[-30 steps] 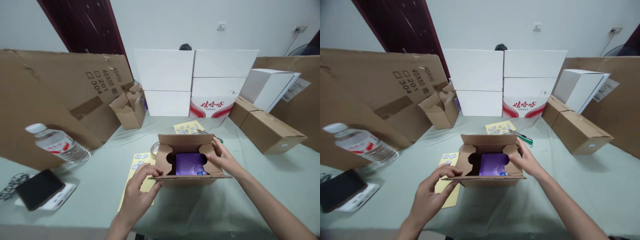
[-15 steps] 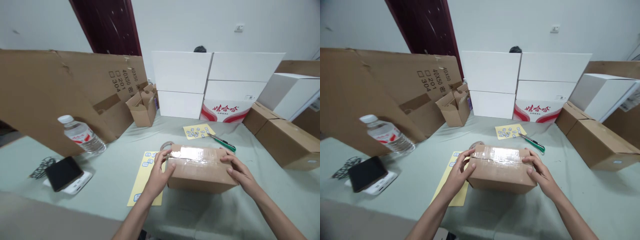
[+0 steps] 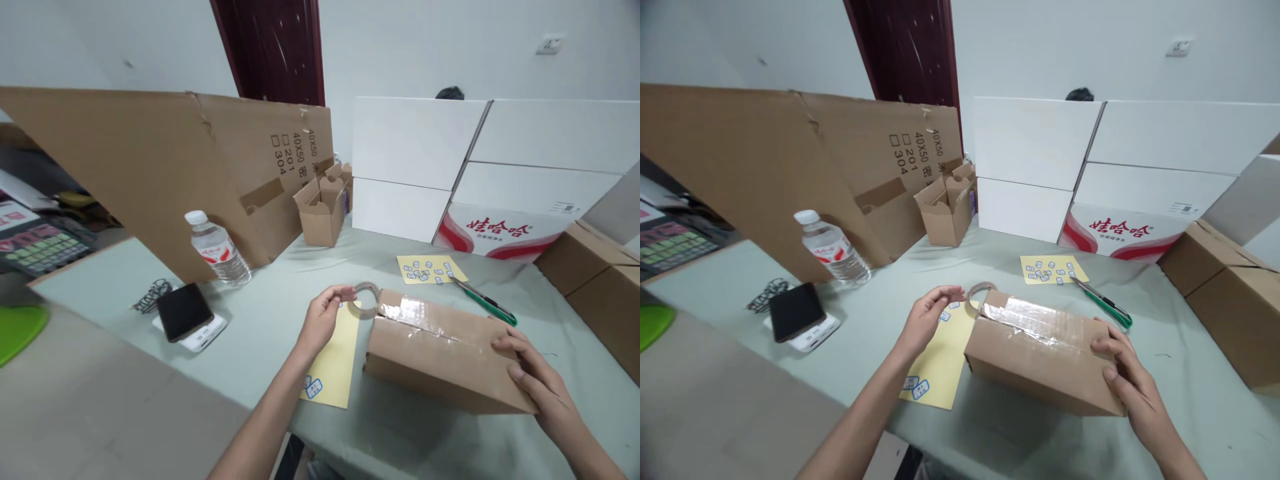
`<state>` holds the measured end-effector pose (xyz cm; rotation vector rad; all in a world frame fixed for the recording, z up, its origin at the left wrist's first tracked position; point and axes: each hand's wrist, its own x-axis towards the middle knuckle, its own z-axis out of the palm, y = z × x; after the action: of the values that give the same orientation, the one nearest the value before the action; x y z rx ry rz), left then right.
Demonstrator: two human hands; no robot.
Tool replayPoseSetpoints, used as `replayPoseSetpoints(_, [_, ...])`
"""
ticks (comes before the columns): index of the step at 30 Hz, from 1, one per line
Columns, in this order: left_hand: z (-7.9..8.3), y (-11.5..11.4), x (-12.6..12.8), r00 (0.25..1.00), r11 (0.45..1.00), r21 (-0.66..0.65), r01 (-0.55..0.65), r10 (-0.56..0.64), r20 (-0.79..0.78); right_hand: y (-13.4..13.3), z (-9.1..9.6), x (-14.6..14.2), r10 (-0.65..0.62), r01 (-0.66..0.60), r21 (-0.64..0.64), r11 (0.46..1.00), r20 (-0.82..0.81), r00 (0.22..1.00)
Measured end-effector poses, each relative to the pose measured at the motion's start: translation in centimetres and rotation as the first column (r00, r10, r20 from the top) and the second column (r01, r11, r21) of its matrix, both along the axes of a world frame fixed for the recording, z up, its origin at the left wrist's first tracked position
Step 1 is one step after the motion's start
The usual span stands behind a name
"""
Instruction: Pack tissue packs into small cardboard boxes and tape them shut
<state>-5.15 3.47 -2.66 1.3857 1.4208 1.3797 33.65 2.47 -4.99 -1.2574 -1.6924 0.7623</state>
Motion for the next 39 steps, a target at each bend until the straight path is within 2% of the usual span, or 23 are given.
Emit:
replayPoseSetpoints(3, [-0.9, 0.9, -0.4, 0.994, 0.998, -0.027, 0.054, -0.056, -0.096, 0.1, 0.0, 0.2, 0.001, -0.001, 0.012, 1.0, 0.017, 1.0])
replayPoseSetpoints(8, [-3.6, 3.0, 0.5, 0.952, 0.99, -0.052, 0.134, -0.143, -0.272, 0.4, -1.0, 1.8, -0.001, 0.001, 0.005, 1.0, 0.024, 1.0])
replayPoseSetpoints(11, [-4.0, 4.4, 0.7, 0.94, 0.982, -0.028, 0.186, -0.186, -0.285, 1.0, -1.5, 2.5, 0.004, -0.004, -0.028, 1.0, 0.023, 1.0])
replayPoseSetpoints(13, [-3.0, 4.9, 0.5, 0.947, 0.979, 0.002, 0.204, -0.197, -0.254, 1.2, -1.5, 2.4, -0.008, 0.009, -0.031, 0.999, 0.03, 1.0])
replayPoseSetpoints(16, [0.1, 4.2, 0.0, 0.964, 0.97, 0.075, 0.233, -0.22, -0.15, 0.8, -1.0, 1.5, -0.002, 0.002, -0.025, 1.0, 0.018, 1.0])
replayPoseSetpoints(20, [5.0, 1.4, 0.5, 0.946, 0.924, 0.227, 0.306, -0.323, 0.039, 0.4, -0.2, 0.0, 0.018, -0.019, -0.017, 1.0, -0.018, 1.0])
replayPoseSetpoints(23, [7.2, -0.7, 2.4, 0.886, 0.872, 0.285, 0.398, -0.446, 0.126, 0.1, 0.5, -0.7, 0.036, -0.036, 0.005, 0.999, 0.011, 0.999])
replayPoseSetpoints(26, [7.8, -1.8, 4.9, 0.778, 0.81, 0.311, 0.498, -0.575, 0.252, -0.2, 1.4, -1.2, 0.056, -0.058, 0.032, 0.998, 0.061, 0.997])
replayPoseSetpoints(28, [7.6, -2.0, 6.5, 0.647, 0.769, 0.303, 0.563, -0.638, 0.418, -0.4, 2.0, -1.5, 0.071, -0.074, 0.026, 0.997, 0.086, 0.994])
replayPoseSetpoints(30, [7.2, -1.9, 7.8, 0.525, 0.748, 0.266, 0.608, -0.63, 0.572, -0.6, 2.4, -1.7, 0.089, -0.092, 0.018, 0.996, 0.1, 0.991])
replayPoseSetpoints(31, [7.0, -1.8, 8.2, 0.5, 0.747, 0.243, 0.619, -0.613, 0.611, -0.6, 2.6, -1.8, 0.097, -0.1, 0.016, 0.995, 0.104, 0.99])
replayPoseSetpoints(36, [6.1, -1.5, 8.8, 0.532, 0.758, 0.177, 0.628, -0.583, 0.614, -0.9, 3.5, -2.3, 0.077, -0.094, 0.08, 0.992, 0.194, 0.978])
replayPoseSetpoints(39, [6.1, -1.7, 8.6, 0.569, 0.76, 0.163, 0.629, -0.593, 0.569, -1.6, 5.3, -3.4, -0.036, -0.052, 0.294, 0.954, 0.287, 0.957])
